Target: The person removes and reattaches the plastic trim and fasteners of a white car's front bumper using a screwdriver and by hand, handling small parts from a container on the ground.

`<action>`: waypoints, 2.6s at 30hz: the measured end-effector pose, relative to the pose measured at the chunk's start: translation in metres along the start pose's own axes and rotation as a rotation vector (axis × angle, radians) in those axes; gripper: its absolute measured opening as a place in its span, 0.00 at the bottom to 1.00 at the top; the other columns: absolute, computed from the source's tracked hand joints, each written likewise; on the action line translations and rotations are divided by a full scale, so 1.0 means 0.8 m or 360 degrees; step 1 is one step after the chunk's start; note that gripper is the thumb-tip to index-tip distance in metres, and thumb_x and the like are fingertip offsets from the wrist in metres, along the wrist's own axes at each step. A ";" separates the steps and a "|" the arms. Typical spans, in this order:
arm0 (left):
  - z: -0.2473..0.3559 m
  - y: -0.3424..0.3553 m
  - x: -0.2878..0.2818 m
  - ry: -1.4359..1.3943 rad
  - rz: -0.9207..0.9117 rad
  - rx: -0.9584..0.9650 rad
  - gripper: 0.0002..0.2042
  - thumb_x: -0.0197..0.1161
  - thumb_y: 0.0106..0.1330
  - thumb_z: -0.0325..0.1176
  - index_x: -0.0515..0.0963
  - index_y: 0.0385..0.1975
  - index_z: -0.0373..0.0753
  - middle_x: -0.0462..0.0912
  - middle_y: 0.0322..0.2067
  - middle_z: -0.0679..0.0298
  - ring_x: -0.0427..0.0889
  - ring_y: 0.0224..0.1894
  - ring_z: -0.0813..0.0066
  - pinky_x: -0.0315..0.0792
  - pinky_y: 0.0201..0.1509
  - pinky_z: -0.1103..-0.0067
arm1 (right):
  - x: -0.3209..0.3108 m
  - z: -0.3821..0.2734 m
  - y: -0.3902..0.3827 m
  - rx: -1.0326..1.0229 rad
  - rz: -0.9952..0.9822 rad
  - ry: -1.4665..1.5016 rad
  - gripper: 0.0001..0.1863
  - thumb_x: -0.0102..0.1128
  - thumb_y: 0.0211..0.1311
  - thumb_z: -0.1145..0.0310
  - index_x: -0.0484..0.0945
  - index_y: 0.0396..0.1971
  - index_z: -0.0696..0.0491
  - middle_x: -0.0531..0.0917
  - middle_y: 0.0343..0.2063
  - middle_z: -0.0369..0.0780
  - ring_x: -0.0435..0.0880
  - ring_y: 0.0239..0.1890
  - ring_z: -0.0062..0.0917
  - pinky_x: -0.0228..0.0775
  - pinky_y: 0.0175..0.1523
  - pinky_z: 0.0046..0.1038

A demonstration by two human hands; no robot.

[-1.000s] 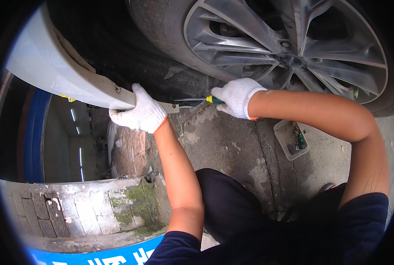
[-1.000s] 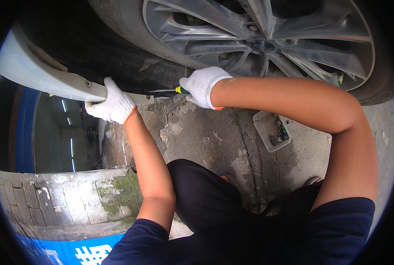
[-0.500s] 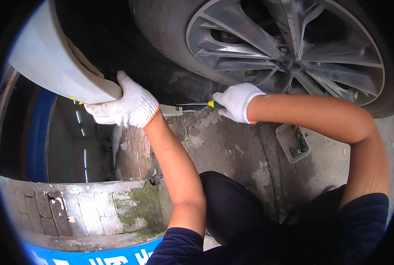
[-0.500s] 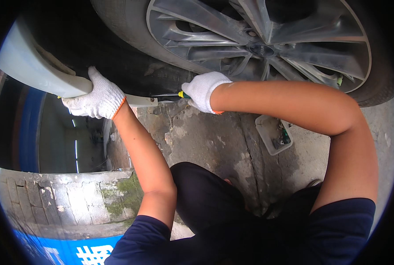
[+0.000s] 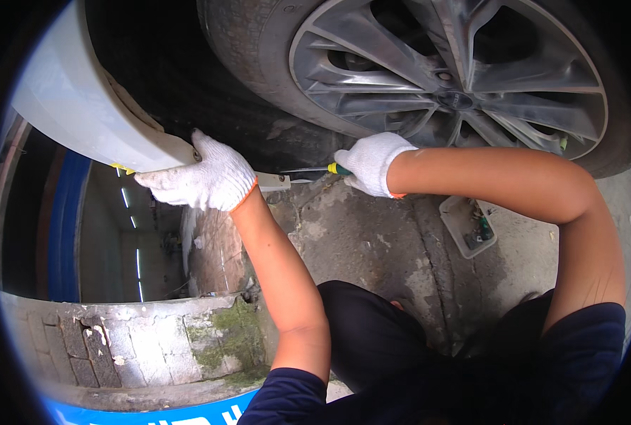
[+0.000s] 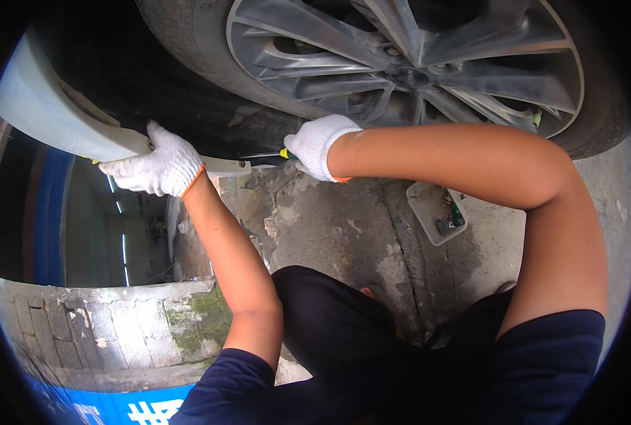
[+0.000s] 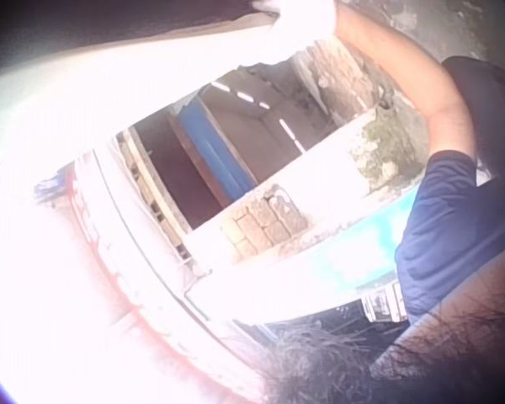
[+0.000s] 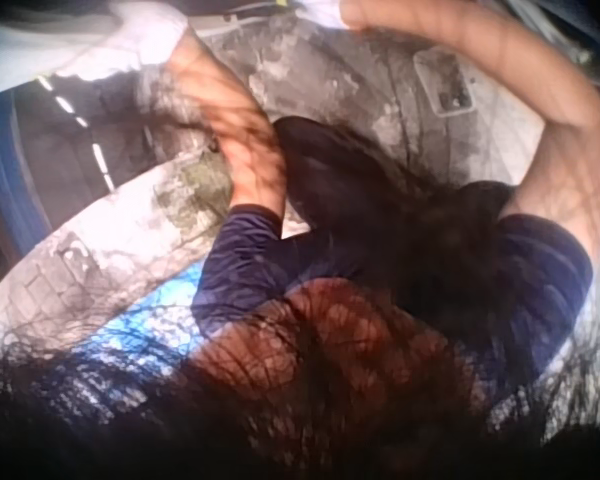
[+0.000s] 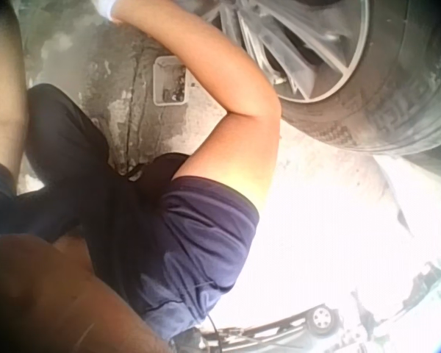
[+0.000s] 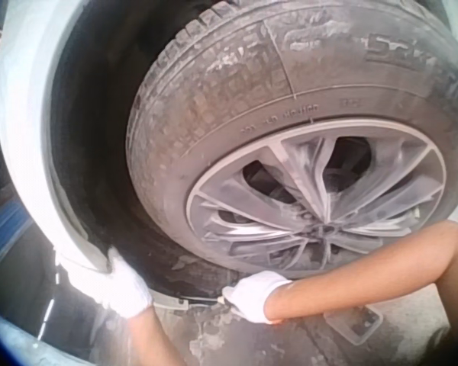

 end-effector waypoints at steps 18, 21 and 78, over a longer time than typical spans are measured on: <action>0.005 0.001 0.006 -0.0123 0.0008 -0.0039 0.55 0.77 0.48 0.36 0.42 0.70 0.25 0.61 0.61 0.35 0.71 0.60 0.41 0.75 0.59 0.57 | 0.005 0.000 -0.001 -0.0016 0.0024 0.0066 0.17 0.56 0.63 0.58 0.76 0.46 0.53 0.85 0.33 0.48 0.85 0.37 0.46 0.77 0.41 0.46; 0.015 0.001 -0.006 -0.0204 -0.0138 -0.0205 0.56 0.76 0.48 0.35 0.41 0.70 0.26 0.61 0.62 0.36 0.73 0.59 0.42 0.76 0.59 0.59 | 0.004 0.000 -0.001 -0.0027 0.0025 0.0084 0.17 0.56 0.63 0.58 0.76 0.46 0.53 0.86 0.33 0.48 0.85 0.37 0.46 0.77 0.42 0.46; -0.006 -0.008 0.017 -0.0072 0.0245 -0.0004 0.44 0.79 0.46 0.40 0.59 0.60 0.31 0.69 0.52 0.49 0.80 0.49 0.50 0.80 0.49 0.62 | -0.086 -0.011 -0.046 -0.0257 0.0656 0.0558 0.20 0.56 0.65 0.52 0.77 0.46 0.53 0.84 0.34 0.50 0.84 0.39 0.46 0.75 0.45 0.41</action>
Point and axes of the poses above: each hand's wrist, its own y-axis towards the middle knuckle, its own x-axis out of the palm, z = x × y, the point moved 1 cm from there along y, towards the middle knuckle
